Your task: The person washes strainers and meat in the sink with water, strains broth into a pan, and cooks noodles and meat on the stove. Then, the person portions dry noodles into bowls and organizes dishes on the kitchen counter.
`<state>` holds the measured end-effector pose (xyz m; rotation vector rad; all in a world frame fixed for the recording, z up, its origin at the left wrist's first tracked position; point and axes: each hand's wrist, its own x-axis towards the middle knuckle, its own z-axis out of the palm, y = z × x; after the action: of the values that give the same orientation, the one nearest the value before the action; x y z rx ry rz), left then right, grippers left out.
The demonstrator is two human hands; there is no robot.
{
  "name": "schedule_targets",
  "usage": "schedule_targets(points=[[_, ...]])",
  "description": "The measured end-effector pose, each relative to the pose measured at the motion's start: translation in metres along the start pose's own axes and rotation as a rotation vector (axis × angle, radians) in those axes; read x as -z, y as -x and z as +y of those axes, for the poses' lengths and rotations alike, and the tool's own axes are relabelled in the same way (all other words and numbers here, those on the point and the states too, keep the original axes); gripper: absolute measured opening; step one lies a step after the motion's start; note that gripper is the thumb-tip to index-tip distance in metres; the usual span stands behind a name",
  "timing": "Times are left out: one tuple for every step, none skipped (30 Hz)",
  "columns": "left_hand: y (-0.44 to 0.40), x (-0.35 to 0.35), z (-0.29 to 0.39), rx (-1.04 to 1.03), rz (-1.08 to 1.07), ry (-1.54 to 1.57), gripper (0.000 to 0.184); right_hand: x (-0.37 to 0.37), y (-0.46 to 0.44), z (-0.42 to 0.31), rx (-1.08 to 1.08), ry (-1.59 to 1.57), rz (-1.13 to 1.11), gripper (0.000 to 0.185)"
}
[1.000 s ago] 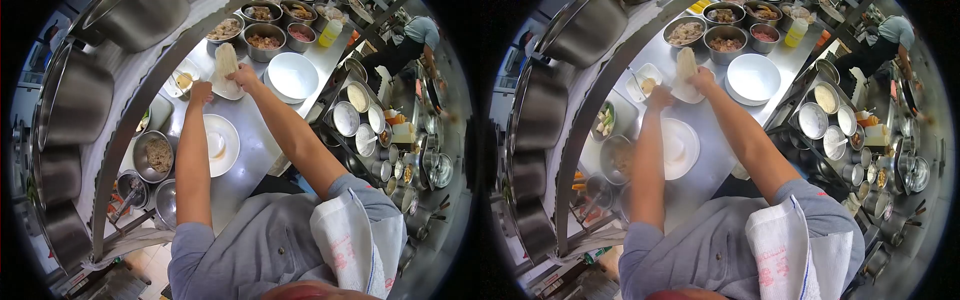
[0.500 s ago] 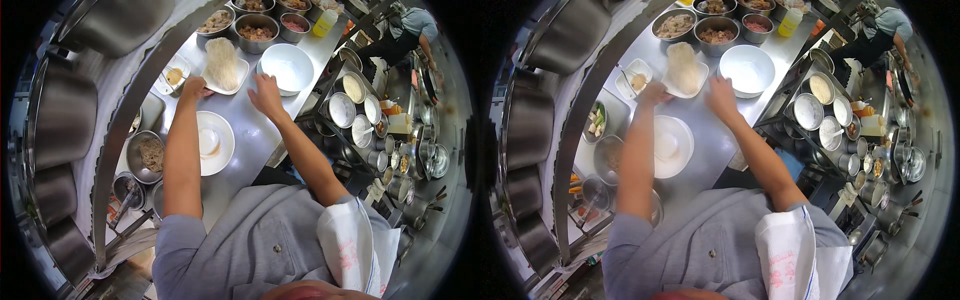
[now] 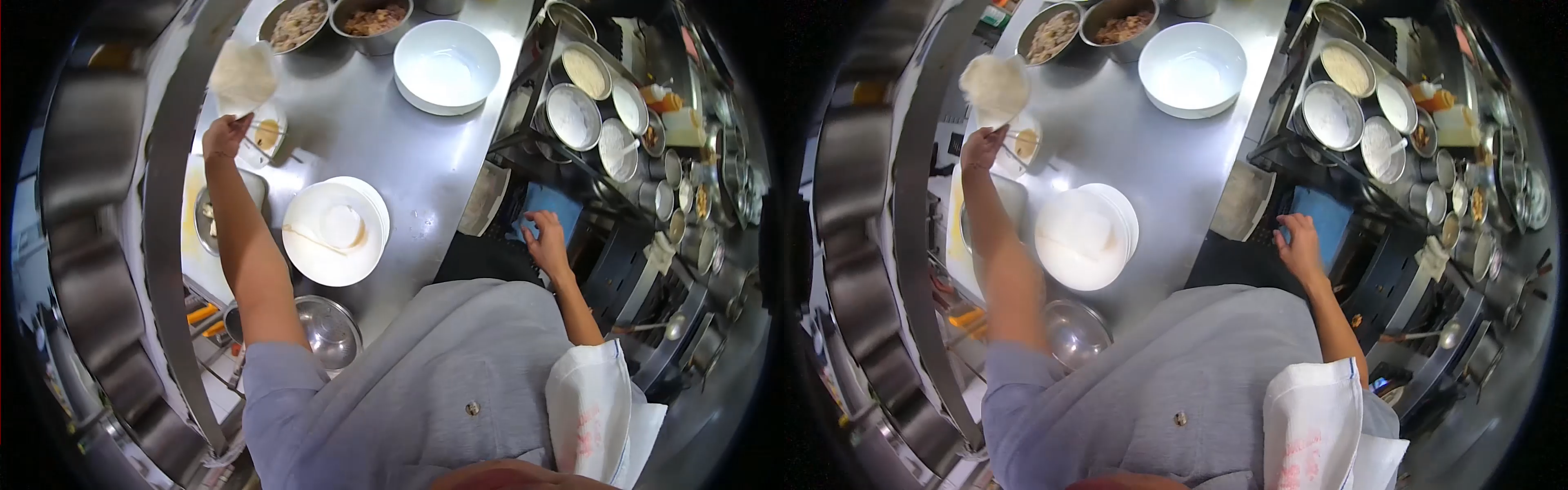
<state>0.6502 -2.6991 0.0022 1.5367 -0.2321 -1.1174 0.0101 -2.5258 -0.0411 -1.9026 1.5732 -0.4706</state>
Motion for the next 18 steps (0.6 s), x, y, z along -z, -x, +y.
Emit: schedule_targets(points=[[-0.017,-0.001,0.005,-0.019,0.026,-0.022,0.025,0.001,0.003,0.001,-0.015,0.011,0.018,0.025],[-0.041,0.003,0.012,-0.042,0.051,-0.044,0.022,0.002,0.005,0.001,-0.029,0.021,0.038,0.025],[-0.063,0.005,0.017,-0.038,0.035,-0.066,0.022,0.002,0.008,0.002,-0.052,0.013,0.057,0.025],[-0.086,0.005,0.019,-0.023,0.077,0.014,0.024,0.003,0.012,0.003,-0.074,0.004,0.068,0.025],[-0.105,0.004,0.021,-0.008,0.120,0.098,0.027,0.004,0.015,0.004,-0.116,0.011,0.080,0.025],[-0.121,0.003,0.024,-0.005,0.105,0.081,0.027,0.005,0.019,0.003,-0.157,0.017,0.092,0.025],[-0.137,0.002,0.025,-0.042,0.114,0.118,0.029,0.008,0.022,0.002,-0.183,0.024,0.098,0.026],[-0.146,0.000,0.024,-0.077,0.126,0.156,0.031,0.009,0.028,0.004,-0.200,0.020,0.103,0.026],[-0.157,-0.003,0.022,-0.111,0.140,0.196,0.034,0.009,0.034,0.006,-0.242,0.034,0.117,0.025],[-0.169,-0.007,0.019,-0.104,0.133,0.189,0.034,0.008,0.039,0.009,-0.280,0.050,0.130,0.025],[-0.173,-0.009,0.016,-0.079,0.155,0.226,0.034,0.008,0.045,0.012,-0.293,0.084,0.132,0.025],[-0.176,-0.009,0.015,-0.057,0.180,0.266,0.034,0.007,0.051,0.013,-0.299,0.083,0.127,0.025],[-0.179,-0.010,0.013,-0.056,0.184,0.264,0.034,0.006,0.054,0.012,-0.339,0.088,0.126,0.025],[-0.176,-0.014,0.007,-0.052,0.189,0.266,0.034,0.005,0.058,0.012,-0.379,0.092,0.122,0.025],[-0.173,-0.017,0.001,-0.047,0.193,0.268,0.035,0.003,0.062,0.013,-0.405,0.098,0.110,0.025],[-0.170,-0.022,-0.001,-0.043,0.193,0.274,0.035,0.000,0.065,0.015,-0.404,0.099,0.110,0.025],[-0.172,-0.022,-0.003,-0.044,0.151,0.302,0.035,-0.003,0.069,0.018,-0.410,0.112,0.099,0.025],[-0.173,-0.022,-0.003,-0.045,0.150,0.305,0.035,-0.006,0.074,0.022,-0.418,0.128,0.087,0.026]])
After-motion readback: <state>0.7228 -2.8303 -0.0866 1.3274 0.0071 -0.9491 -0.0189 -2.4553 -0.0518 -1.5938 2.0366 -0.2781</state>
